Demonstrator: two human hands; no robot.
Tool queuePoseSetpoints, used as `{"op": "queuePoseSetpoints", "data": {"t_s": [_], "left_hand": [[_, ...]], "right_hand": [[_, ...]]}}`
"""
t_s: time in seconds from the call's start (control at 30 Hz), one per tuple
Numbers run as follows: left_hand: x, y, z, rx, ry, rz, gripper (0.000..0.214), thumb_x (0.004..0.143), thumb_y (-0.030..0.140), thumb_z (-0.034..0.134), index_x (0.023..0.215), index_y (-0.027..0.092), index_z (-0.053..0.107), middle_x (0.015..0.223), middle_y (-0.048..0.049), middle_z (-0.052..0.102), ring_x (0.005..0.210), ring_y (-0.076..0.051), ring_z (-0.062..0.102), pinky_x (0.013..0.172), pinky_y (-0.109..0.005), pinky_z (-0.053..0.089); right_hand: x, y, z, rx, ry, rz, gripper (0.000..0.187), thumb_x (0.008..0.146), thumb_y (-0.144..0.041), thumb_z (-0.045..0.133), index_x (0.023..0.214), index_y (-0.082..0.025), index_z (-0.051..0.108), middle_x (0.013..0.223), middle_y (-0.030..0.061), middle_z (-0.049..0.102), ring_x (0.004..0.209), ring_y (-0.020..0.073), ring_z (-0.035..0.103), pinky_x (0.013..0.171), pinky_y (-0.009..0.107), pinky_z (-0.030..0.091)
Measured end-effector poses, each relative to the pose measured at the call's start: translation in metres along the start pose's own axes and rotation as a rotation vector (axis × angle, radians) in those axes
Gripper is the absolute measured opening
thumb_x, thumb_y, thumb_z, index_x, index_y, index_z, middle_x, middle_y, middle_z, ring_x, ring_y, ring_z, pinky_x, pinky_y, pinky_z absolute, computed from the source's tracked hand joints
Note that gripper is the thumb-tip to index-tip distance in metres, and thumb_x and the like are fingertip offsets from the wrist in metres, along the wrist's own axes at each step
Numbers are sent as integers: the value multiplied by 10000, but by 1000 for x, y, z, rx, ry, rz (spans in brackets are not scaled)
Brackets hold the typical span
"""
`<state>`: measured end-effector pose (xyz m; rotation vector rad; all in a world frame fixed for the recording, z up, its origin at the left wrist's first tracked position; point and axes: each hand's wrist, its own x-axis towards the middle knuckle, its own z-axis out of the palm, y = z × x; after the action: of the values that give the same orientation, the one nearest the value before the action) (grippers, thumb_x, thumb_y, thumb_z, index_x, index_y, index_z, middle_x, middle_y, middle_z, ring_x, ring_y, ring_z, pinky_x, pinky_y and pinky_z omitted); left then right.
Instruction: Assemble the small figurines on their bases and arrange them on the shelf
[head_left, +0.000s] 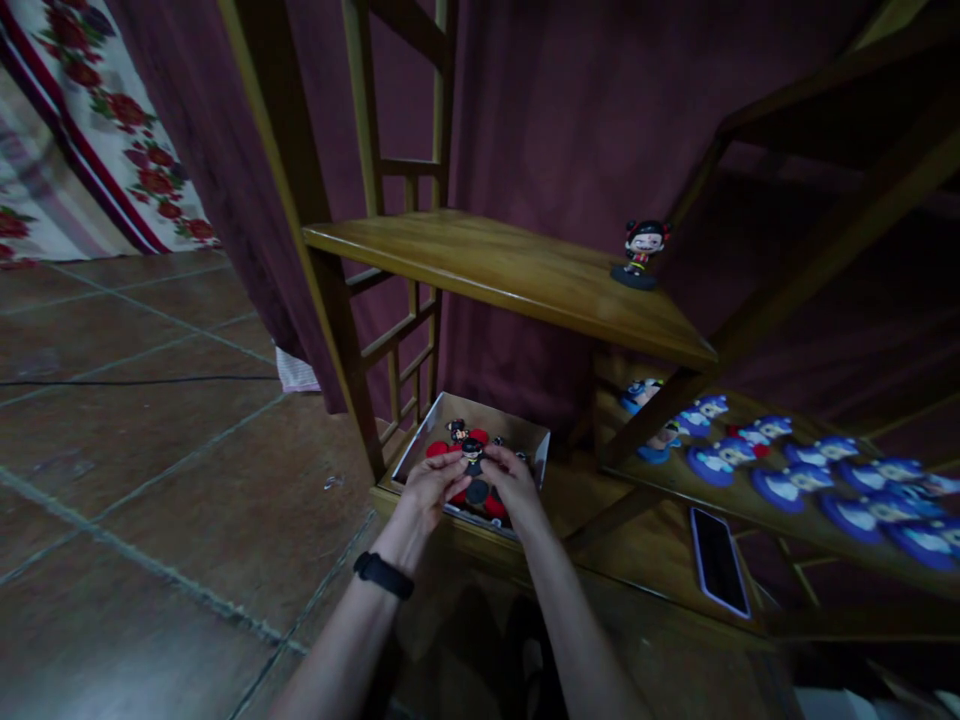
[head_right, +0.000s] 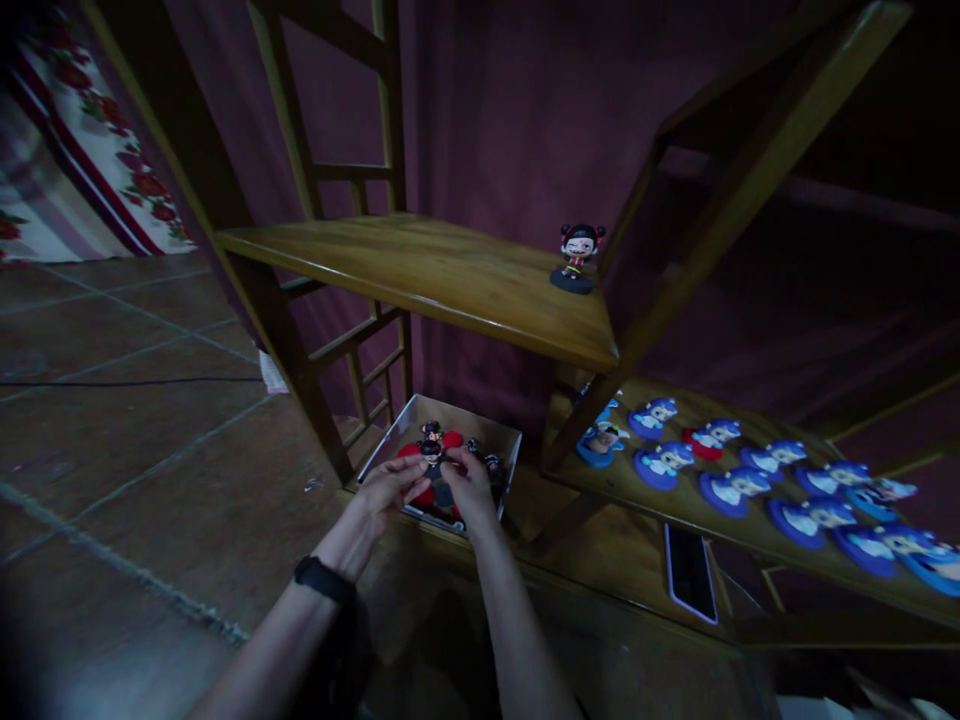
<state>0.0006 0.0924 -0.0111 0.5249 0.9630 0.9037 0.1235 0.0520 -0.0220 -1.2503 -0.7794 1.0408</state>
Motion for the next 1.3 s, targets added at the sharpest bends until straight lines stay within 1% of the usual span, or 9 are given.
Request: {"op": "queuePoseSetpoints", "data": {"t_s": [0.13,0.3,0.47,0.57,0.67,0.83,0.93,1.13,1.3], "left_hand": [[0,1,-2,-14,-48,-50,132,676,-11,648,743,102,654,679,-45,685,555,-94,633,559,-188,546],[2,3,-10,6,-173,-80,159,678,-23,640,777,100,652,704,-57,690,572,-99,643,576,-188,545],[3,5,-16,38,-200,-57,210,646,-15,670,807,119,666,740,-48,696,641,-113,657,626,-205,543],[0,10,-13,101,-260,-15,319,603,9,708,896,133,682,810,-58,707,687,-127,660,644,-211,531],[-4,15,-8,197,-330,58,377,598,99,739,969,125,681,881,-98,710,720,-156,659,649,-228,514],[-11,19,-2,272,-330,138,362,611,209,748,963,139,693,888,-101,713,721,-162,650,697,-261,491],[-14,21,0,319,-329,193,338,602,194,750,934,144,705,896,-94,713,752,-160,642,720,-252,476],[-16,24,3,419,-262,262,288,576,144,754,862,145,723,824,-66,718,691,-135,618,655,-202,459],[-14,24,2,438,-292,287,272,602,149,737,874,140,722,854,-73,716,750,-146,625,709,-209,461]], "right_hand": [[-6,-5,4,156,-42,93,349,615,-337,677,927,-195,613,917,29,631,843,180,600,722,324,498],[-9,-10,3,140,-56,66,298,616,-311,671,887,-208,602,897,14,627,819,162,591,677,284,492],[-7,-6,2,41,-87,-82,250,639,-268,641,870,-218,560,853,5,620,764,154,582,644,272,480],[-5,-3,0,-7,-95,-188,199,664,-228,605,855,-218,552,840,2,614,792,155,584,725,293,472],[-5,-4,-3,-68,-98,-247,148,689,-222,581,836,-209,566,859,9,618,831,157,588,803,309,453],[-8,-14,-7,-81,-142,-263,134,719,-240,567,851,-216,566,867,10,630,827,160,601,800,300,456],[-12,-23,-9,-106,-168,-263,114,729,-247,563,840,-223,571,857,5,637,822,165,606,790,297,458],[-17,-35,-15,-214,-188,-274,109,743,-239,546,846,-236,580,857,-6,641,836,171,608,788,301,452],[-17,-37,-18,-247,-232,-267,137,746,-226,538,875,-239,582,858,-13,641,834,170,609,784,302,446]]}}
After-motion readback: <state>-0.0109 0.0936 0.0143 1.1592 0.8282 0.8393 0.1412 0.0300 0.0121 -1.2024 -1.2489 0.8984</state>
